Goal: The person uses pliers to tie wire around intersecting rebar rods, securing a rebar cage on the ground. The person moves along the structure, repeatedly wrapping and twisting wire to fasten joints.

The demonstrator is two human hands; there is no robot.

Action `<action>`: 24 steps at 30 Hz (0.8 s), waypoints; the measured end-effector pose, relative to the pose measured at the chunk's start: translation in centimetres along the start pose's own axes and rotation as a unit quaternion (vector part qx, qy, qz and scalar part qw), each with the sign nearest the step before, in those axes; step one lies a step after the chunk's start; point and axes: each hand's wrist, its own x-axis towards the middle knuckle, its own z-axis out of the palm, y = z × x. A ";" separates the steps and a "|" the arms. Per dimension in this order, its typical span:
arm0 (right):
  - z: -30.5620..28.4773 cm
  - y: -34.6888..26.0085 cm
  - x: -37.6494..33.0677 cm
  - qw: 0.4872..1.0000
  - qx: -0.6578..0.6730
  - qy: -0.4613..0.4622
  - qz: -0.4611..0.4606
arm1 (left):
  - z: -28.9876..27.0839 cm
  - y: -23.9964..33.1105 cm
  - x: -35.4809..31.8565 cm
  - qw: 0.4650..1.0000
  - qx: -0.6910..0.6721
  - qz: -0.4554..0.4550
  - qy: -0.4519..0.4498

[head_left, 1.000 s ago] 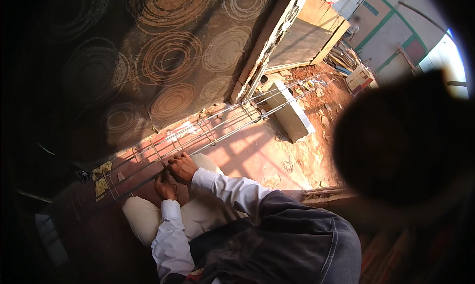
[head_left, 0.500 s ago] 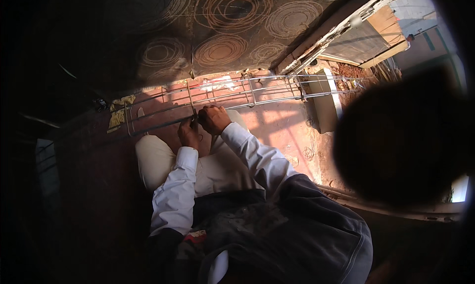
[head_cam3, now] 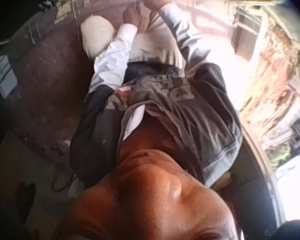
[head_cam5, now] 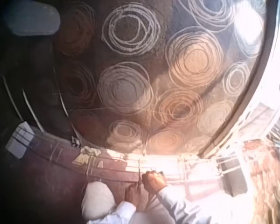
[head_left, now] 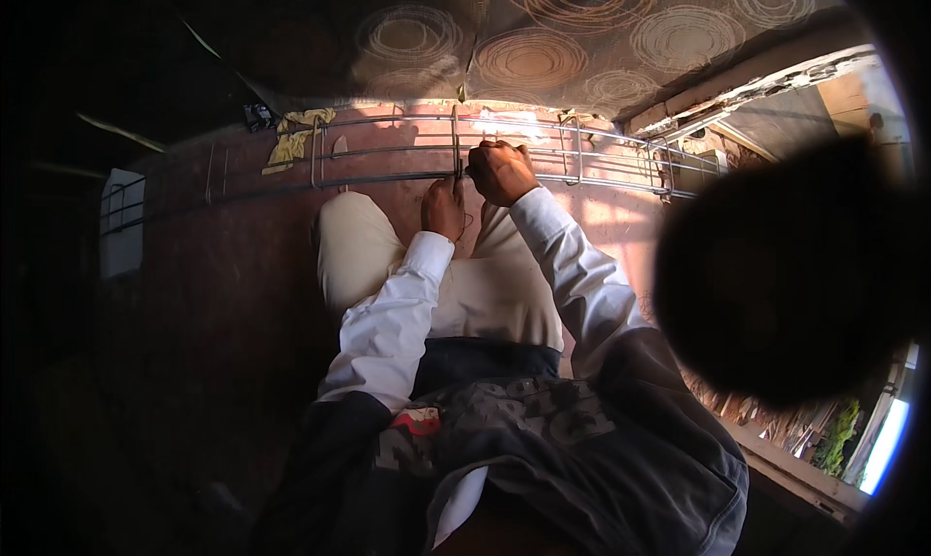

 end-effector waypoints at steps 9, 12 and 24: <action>1.9 0.2 -2.9 0.998 -0.042 -0.032 0.030 | -0.6 0.3 0.5 0.998 -0.061 0.000 0.009; 4.3 1.9 -3.7 0.998 -0.044 0.004 0.038 | -0.5 0.0 0.6 0.999 -0.022 -0.003 -0.025; 5.4 1.9 -3.3 0.996 -0.079 0.035 0.034 | -2.4 0.2 2.1 0.993 -0.049 -0.081 -0.072</action>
